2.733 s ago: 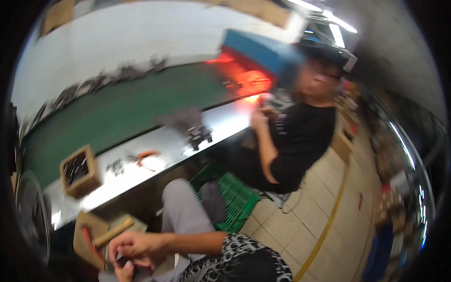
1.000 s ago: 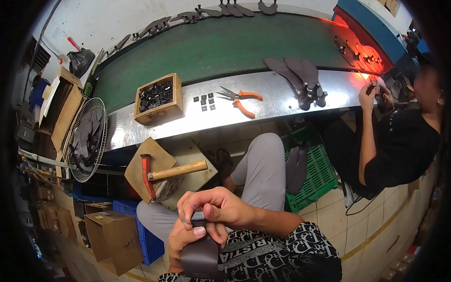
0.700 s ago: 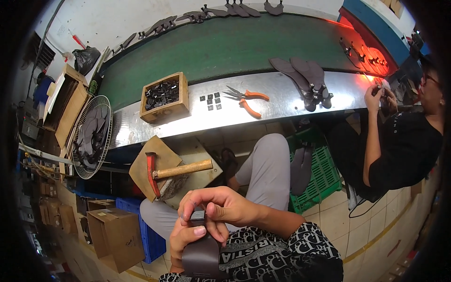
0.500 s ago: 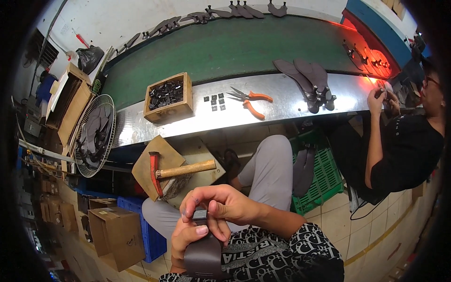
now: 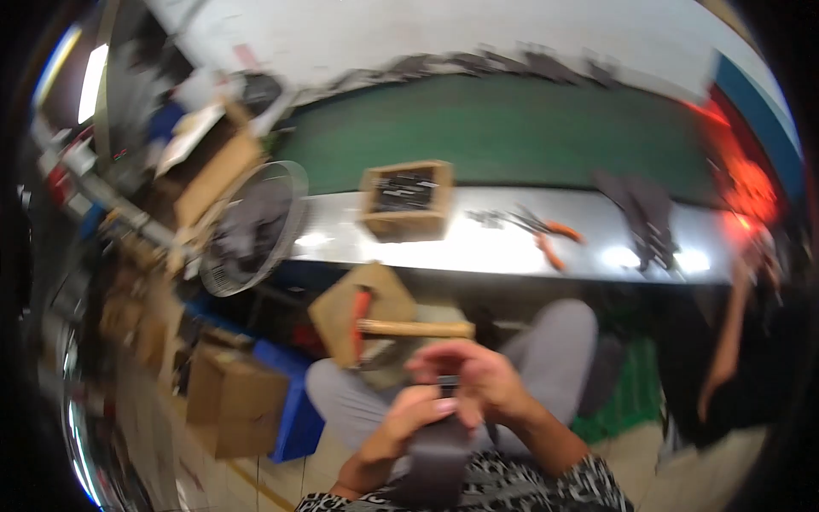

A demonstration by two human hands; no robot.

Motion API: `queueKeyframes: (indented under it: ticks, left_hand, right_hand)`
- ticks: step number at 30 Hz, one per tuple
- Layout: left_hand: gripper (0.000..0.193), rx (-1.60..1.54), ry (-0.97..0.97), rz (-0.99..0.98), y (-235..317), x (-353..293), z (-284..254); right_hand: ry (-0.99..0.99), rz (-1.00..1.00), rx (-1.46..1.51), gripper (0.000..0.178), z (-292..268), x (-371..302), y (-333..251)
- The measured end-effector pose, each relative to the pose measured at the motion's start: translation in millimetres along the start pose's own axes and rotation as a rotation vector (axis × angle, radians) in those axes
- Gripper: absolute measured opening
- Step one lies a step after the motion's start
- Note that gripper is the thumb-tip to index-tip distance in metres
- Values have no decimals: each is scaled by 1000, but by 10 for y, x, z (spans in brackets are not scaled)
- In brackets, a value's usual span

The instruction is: Manually assemble and secure components of a shoe upper using tools.

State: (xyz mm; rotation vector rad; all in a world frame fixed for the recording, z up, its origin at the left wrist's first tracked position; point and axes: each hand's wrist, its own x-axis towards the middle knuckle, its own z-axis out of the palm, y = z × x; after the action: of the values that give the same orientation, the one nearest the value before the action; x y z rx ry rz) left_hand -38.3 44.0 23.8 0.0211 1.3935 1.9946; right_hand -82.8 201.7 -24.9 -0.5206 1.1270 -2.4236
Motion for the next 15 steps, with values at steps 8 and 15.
queueKeyframes:
  ticks: [8,15]
  left_hand:
    - [40,603,781,652,697,190,-1019]
    - [46,450,1483,1256,2139,-846,-4681]
  right_hand:
    - [425,6,-206,50,-633,-488,145]
    - [502,27,-179,40,-1382,-798,338]
